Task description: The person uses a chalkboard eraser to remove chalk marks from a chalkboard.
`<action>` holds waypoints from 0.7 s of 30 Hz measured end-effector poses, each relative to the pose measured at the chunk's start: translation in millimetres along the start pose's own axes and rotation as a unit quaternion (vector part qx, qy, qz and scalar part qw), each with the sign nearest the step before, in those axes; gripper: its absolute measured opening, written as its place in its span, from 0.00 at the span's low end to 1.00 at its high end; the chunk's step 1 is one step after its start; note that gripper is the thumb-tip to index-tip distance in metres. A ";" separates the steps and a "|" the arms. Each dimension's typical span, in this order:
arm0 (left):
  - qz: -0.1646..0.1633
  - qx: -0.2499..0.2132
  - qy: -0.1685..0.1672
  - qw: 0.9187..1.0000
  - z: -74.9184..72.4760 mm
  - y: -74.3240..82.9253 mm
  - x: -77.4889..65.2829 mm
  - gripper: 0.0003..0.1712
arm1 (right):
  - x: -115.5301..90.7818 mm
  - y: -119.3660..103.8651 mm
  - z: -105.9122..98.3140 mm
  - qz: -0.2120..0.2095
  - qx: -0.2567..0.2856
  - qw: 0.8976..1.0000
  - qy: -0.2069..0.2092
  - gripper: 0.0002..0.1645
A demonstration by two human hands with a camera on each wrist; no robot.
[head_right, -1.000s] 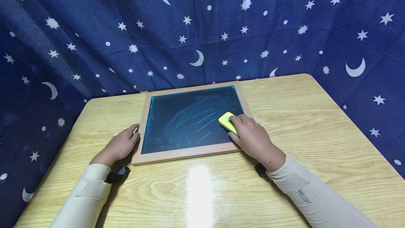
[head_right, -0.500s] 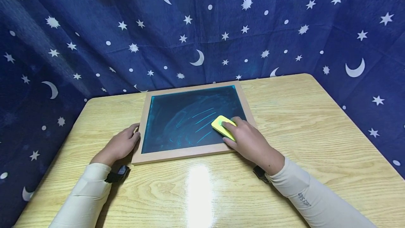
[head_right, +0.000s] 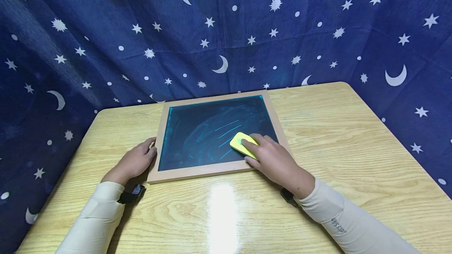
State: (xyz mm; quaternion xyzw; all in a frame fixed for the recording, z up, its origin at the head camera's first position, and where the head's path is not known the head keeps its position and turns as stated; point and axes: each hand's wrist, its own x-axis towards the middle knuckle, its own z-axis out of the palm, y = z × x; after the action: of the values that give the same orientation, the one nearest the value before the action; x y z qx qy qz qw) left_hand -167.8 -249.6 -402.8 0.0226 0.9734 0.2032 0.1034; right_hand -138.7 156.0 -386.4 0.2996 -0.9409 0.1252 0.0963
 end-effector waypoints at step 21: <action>-0.001 -0.004 -0.001 1.000 0.4 -0.2 -0.6 0.33 | 0.4 -8.6 4.5 -0.019 0.011 1.000 0.000 0.33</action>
State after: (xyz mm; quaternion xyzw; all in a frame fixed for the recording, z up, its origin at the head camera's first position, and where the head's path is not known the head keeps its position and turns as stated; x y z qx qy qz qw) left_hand -167.2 -249.7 -403.0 0.0209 0.9725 0.2070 0.1045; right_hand -134.4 147.7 -389.1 0.3189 -0.9335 0.1337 0.0950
